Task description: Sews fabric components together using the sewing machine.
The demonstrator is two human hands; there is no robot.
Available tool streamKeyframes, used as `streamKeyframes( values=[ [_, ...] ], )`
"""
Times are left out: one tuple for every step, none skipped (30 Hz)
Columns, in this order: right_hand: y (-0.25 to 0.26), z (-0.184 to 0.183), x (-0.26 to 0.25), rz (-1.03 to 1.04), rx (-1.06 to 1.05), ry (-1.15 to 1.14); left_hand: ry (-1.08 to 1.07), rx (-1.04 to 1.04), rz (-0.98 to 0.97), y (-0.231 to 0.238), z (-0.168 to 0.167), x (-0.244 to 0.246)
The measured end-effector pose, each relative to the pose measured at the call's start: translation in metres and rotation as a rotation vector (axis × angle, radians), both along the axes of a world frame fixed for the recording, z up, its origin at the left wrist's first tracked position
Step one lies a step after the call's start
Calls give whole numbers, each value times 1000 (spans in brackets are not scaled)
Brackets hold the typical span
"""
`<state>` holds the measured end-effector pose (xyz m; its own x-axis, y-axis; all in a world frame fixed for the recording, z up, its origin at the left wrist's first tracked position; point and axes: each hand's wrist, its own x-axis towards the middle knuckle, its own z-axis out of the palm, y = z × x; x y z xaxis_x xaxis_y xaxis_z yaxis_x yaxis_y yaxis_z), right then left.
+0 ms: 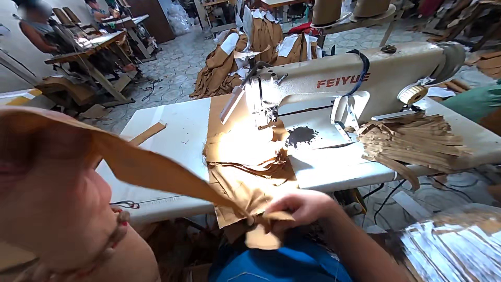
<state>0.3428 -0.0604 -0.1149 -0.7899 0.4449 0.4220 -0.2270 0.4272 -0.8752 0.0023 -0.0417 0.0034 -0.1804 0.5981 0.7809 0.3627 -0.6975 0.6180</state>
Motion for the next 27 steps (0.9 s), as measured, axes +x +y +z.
streamKeyframes(
  values=[
    [1, 4, 14, -126, 1, 18, -57, -25, 46, 8, -1, -4],
    [2, 9, 28, -274, -33, 47, -70, -51, 54, 17, -1, -3],
    [2, 14, 37, -442, -108, 78, -26, -83, 27, 25, -1, 2],
    [3, 19, 43, -594, -191, 103, 40, -125, -13, 33, -3, 10],
    [7, 23, 47, -714, -261, 121, 113, -173, -28, 42, -8, 21],
    [13, 24, 49, -806, -322, 117, 195, -219, -32, 54, -18, 29],
    [20, 21, 49, -879, -371, 100, 280, -267, -18, 68, -31, 36],
    [26, 16, 47, -938, -417, 74, 366, -334, 15, 85, -45, 40],
    [33, 11, 45, -991, -446, 48, 442, -421, 68, 100, -57, 44],
    [38, 5, 43, -1028, -452, 25, 509, -524, 125, 112, -66, 48],
    [41, -1, 43, -1046, -449, 15, 563, -626, 171, 118, -73, 51],
    [43, -4, 43, -1064, -456, 17, 607, -687, 206, 119, -76, 55],
    [44, -4, 42, -1083, -472, 23, 644, -691, 231, 116, -77, 60],
    [44, -3, 42, -1092, -488, 27, 681, -621, 236, 109, -77, 65],
    [43, -1, 41, -1101, -505, 35, 720, -503, 218, 100, -75, 72],
    [41, 2, 40, -1109, -518, 38, 767, -365, 173, 91, -73, 77],
    [40, 4, 40, -1111, -519, 38, 817, -235, 117, 83, -71, 84],
    [39, 7, 39, -1110, -516, 36, 864, -126, 63, 75, -69, 91],
    [38, 9, 38, -1109, -508, 37, 916, -39, 19, 67, -66, 100],
    [37, 11, 37, -1106, -498, 34, 961, 39, -18, 61, -64, 109],
    [35, 13, 35, -1104, -488, 39, 1000, 103, -46, 56, -63, 118],
    [33, 15, 34, -1099, -485, 46, 1034, 144, -71, 52, -63, 127],
    [32, 16, 33, -1097, -484, 53, 1063, 184, -87, 51, -63, 135],
    [30, 19, 32, -1098, -482, 60, 1085, 223, -99, 51, -64, 142],
    [28, 21, 31, -1099, -479, 67, 1104, 250, -110, 53, -66, 148],
    [27, 23, 30, -1099, -472, 68, 1120, 265, -119, 55, -67, 153],
    [26, 23, 30, -1095, -460, 65, 1130, 271, -130, 56, -68, 157]
  ],
)
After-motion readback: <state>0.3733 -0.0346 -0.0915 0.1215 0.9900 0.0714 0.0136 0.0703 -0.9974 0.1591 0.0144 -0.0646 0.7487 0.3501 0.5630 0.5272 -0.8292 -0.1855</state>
